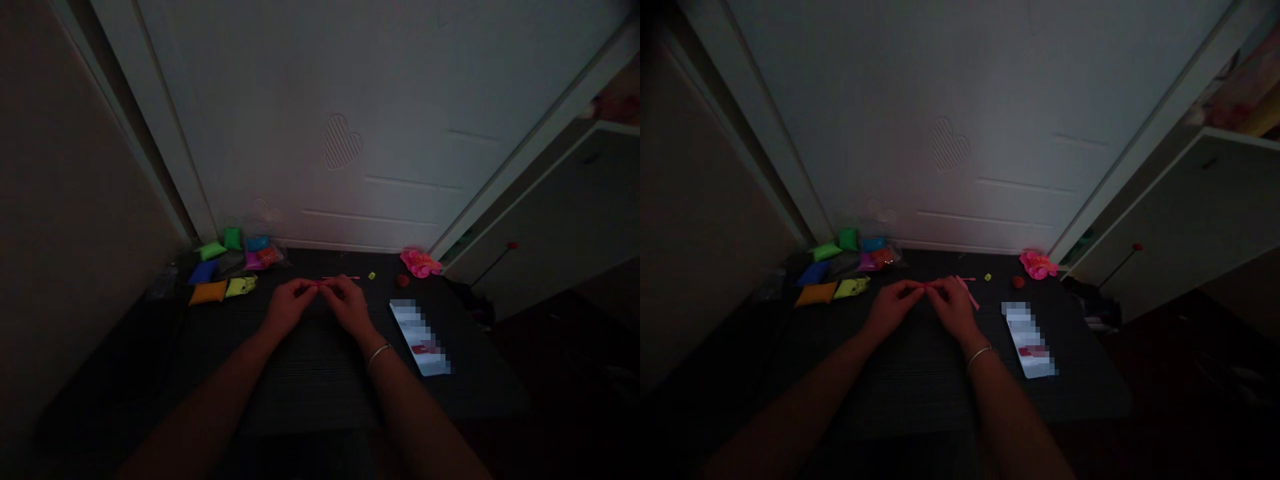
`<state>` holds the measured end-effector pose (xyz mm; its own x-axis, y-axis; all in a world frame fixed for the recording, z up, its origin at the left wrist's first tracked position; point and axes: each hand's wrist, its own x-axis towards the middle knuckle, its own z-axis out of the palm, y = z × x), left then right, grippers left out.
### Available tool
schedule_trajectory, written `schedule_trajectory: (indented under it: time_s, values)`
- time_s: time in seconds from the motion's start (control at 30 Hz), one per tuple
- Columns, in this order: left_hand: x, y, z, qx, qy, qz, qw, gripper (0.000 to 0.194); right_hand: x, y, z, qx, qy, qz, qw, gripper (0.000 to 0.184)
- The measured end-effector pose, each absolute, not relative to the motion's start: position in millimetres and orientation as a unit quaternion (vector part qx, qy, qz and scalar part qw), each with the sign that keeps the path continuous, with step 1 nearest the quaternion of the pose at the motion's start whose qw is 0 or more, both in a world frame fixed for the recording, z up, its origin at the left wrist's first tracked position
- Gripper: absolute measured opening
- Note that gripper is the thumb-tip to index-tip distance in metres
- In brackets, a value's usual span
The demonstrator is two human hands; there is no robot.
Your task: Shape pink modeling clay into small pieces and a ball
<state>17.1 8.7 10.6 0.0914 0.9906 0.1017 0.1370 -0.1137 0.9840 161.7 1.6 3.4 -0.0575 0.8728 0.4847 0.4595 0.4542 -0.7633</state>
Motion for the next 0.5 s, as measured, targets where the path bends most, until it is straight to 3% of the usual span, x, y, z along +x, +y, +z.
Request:
schedule_trajectory:
  time_s: [0.5]
  values:
    - [17.8, 8.8, 10.7, 0.556, 0.493, 0.44, 0.504, 0.023, 159.3, 0.7, 4.1, -0.497, -0.675, 0.232, 0.493, 0.011]
